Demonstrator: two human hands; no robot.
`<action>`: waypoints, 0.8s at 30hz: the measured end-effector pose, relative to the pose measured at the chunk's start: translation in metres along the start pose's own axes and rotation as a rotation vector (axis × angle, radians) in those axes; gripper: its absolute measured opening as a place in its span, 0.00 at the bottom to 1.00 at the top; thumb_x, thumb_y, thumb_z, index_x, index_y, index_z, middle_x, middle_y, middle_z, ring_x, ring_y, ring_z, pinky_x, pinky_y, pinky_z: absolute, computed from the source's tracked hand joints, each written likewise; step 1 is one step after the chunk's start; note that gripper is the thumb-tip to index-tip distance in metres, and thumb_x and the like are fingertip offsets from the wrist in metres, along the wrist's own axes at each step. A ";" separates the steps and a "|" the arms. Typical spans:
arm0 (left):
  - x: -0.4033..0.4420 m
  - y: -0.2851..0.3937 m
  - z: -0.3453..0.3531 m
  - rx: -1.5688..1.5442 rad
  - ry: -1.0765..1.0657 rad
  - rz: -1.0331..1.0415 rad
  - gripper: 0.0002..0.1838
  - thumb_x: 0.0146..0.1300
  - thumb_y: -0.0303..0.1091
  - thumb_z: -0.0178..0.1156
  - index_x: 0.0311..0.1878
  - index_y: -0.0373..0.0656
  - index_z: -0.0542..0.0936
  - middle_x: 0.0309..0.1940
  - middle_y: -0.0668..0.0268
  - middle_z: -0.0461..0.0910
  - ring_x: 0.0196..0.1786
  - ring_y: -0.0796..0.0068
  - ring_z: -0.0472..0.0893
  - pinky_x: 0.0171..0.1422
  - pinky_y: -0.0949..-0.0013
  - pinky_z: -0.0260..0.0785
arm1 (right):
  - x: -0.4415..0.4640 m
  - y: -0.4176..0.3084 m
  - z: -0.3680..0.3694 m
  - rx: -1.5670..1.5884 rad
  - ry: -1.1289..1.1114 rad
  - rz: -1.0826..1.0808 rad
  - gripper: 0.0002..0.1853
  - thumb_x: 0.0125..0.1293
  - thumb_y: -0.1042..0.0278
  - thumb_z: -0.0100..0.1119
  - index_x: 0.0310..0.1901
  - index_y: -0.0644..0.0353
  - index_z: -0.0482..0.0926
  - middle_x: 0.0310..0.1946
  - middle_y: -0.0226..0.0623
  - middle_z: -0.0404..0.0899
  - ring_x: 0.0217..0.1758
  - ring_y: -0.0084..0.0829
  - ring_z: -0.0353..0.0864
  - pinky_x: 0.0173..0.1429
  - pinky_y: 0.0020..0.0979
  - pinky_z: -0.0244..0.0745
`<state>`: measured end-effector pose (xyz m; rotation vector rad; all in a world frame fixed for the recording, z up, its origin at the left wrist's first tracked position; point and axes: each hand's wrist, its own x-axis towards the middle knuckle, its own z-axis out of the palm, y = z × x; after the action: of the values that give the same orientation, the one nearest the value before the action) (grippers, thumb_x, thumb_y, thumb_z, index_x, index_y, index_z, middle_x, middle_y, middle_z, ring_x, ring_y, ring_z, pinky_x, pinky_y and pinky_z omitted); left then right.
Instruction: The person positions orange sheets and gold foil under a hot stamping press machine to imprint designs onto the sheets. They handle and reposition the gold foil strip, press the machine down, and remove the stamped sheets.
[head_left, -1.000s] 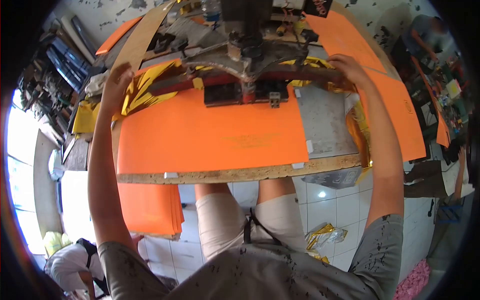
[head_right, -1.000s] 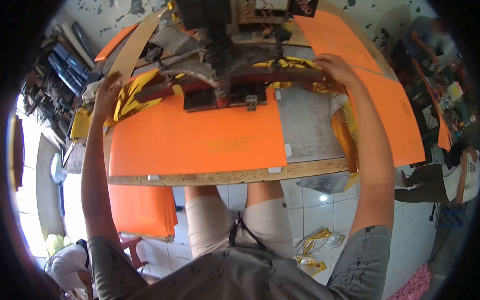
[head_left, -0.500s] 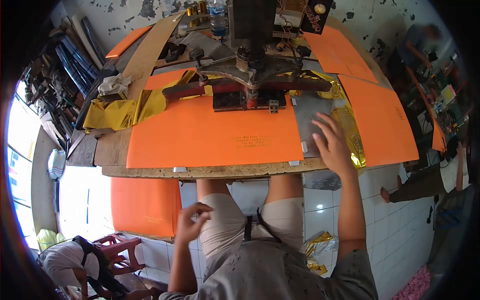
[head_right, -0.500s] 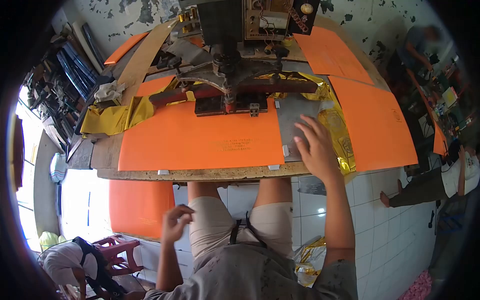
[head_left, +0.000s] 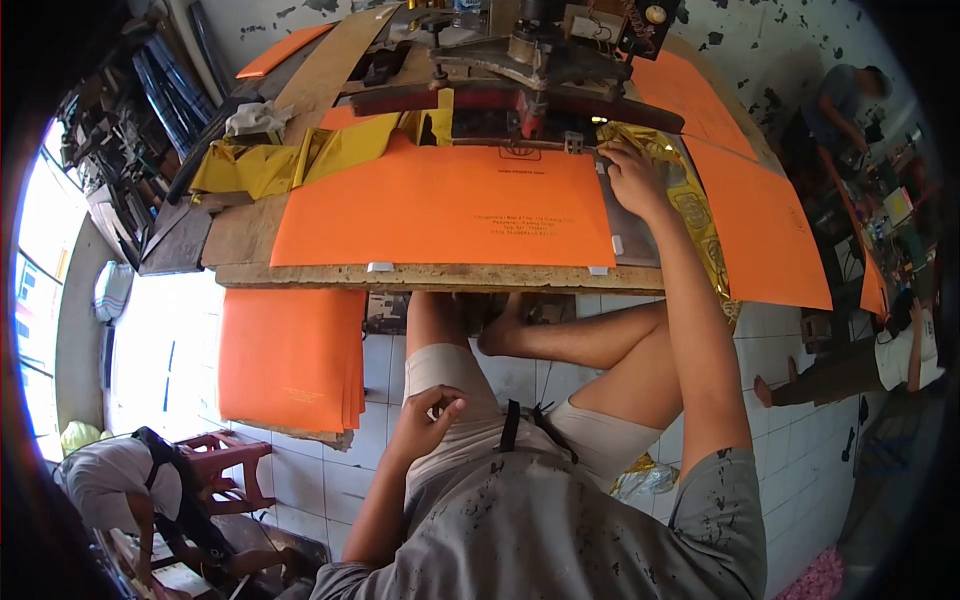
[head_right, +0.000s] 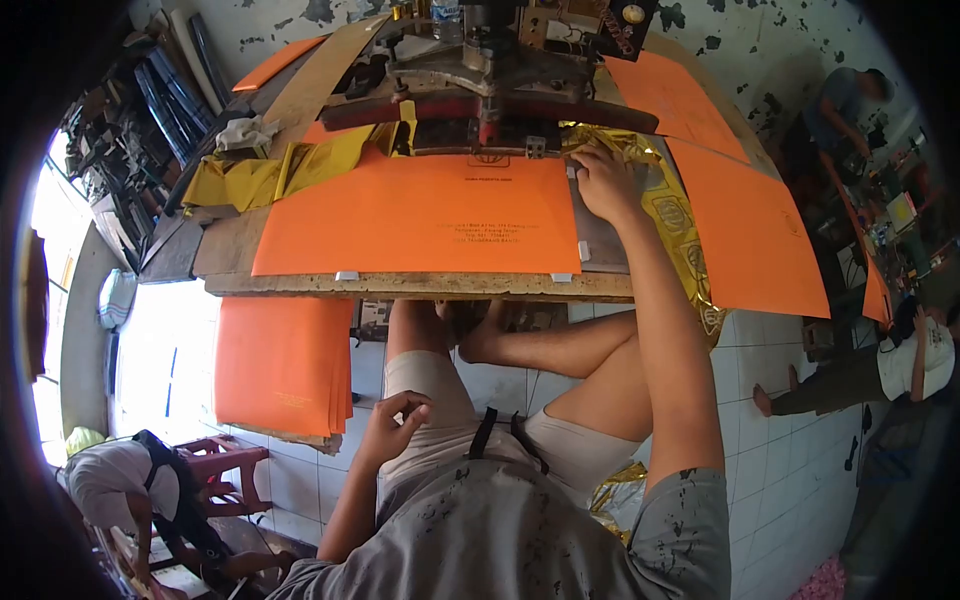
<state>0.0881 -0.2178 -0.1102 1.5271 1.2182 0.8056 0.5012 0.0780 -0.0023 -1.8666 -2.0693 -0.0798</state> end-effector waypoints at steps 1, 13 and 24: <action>-0.004 -0.001 0.000 -0.017 0.021 0.005 0.08 0.72 0.31 0.66 0.45 0.34 0.85 0.30 0.64 0.87 0.31 0.79 0.81 0.39 0.72 0.71 | 0.004 0.004 0.003 -0.002 -0.020 0.011 0.21 0.77 0.65 0.46 0.67 0.54 0.79 0.71 0.36 0.73 0.75 0.49 0.67 0.79 0.50 0.65; -0.020 -0.006 -0.007 -0.011 0.071 -0.020 0.12 0.75 0.36 0.64 0.44 0.34 0.86 0.32 0.61 0.88 0.36 0.76 0.87 0.41 0.71 0.74 | -0.003 0.000 -0.005 0.335 0.068 -0.043 0.19 0.76 0.73 0.47 0.63 0.62 0.82 0.67 0.43 0.78 0.72 0.48 0.73 0.77 0.44 0.67; 0.004 0.020 0.009 -0.210 -0.044 0.083 0.12 0.77 0.35 0.62 0.50 0.35 0.84 0.40 0.63 0.87 0.42 0.77 0.86 0.49 0.70 0.76 | -0.087 -0.043 -0.049 0.651 0.055 -0.125 0.16 0.76 0.75 0.50 0.58 0.66 0.83 0.60 0.43 0.83 0.65 0.43 0.80 0.69 0.36 0.71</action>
<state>0.1040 -0.2167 -0.0938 1.4234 1.0099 0.9196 0.4758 -0.0237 0.0261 -1.3219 -1.8647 0.4522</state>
